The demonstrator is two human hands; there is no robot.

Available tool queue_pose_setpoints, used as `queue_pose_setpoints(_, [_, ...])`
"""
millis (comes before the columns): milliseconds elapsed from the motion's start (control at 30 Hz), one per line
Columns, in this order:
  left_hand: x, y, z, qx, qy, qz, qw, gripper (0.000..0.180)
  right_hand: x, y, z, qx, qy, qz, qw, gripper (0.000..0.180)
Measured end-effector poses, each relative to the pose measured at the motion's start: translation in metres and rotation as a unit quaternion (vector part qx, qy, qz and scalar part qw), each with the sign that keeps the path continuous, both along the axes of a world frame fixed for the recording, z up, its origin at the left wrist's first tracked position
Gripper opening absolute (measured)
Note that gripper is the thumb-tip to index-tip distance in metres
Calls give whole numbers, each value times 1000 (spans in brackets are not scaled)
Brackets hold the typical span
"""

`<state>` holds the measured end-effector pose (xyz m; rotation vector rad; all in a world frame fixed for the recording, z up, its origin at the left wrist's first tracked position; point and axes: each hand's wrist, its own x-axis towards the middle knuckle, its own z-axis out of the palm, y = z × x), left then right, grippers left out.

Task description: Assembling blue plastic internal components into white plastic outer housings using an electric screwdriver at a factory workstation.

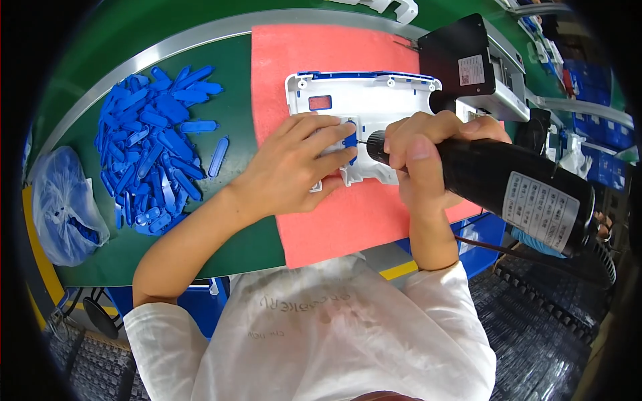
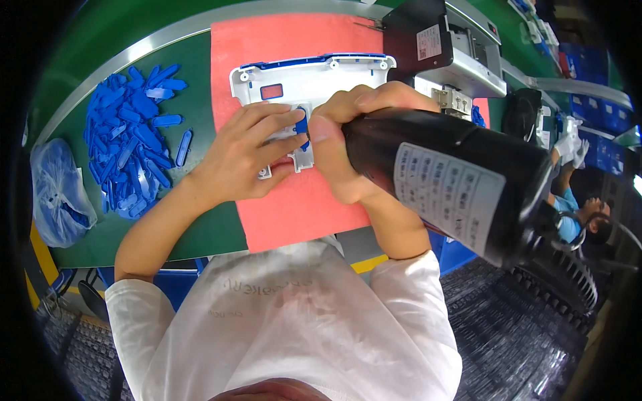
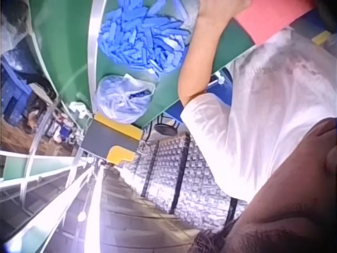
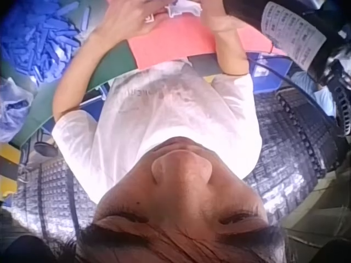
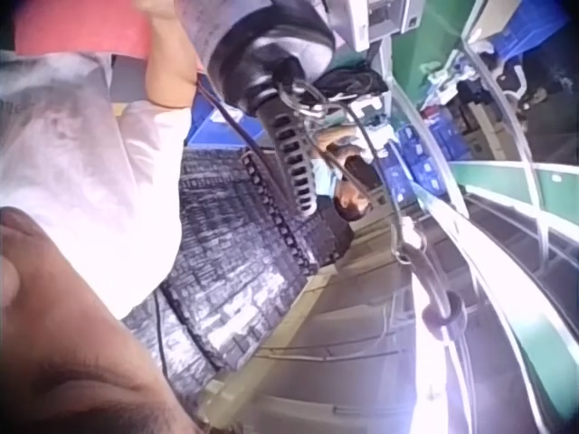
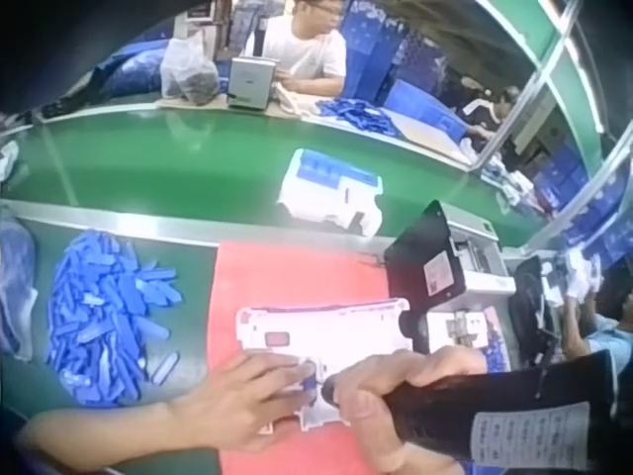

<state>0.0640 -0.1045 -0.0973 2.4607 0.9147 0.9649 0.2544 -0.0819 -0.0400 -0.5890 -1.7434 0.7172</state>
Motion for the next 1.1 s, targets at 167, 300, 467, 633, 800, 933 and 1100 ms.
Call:
queue_pose_setpoints(167, [-1,0,-1,-1,-4,-1,1000,37,-5,-4,-7,-39,60,-19,997,48])
queue_pose_setpoints(300, [-1,0,-5,7,-10,-14,1000,42,0,10,-7,-34,109,125,986,58])
queue_pose_setpoints(467, [-2,1,-8,-2,-12,-12,1000,41,2,23,-6,-8,104,196,975,53])
queue_pose_setpoints(633, [-2,1,-9,2,-16,-10,1000,40,1,20,-4,-23,104,210,972,45])
queue_pose_setpoints(800, [0,1,-4,14,-14,-13,1000,38,8,16,-7,17,57,175,983,42])
queue_pose_setpoints(933, [-2,-3,-7,23,-5,-6,1000,37,-5,6,-2,41,-56,44,997,68])
queue_pose_setpoints(1100, [-1,-1,-7,23,-13,-14,1000,39,-4,17,-9,-31,57,86,994,57])
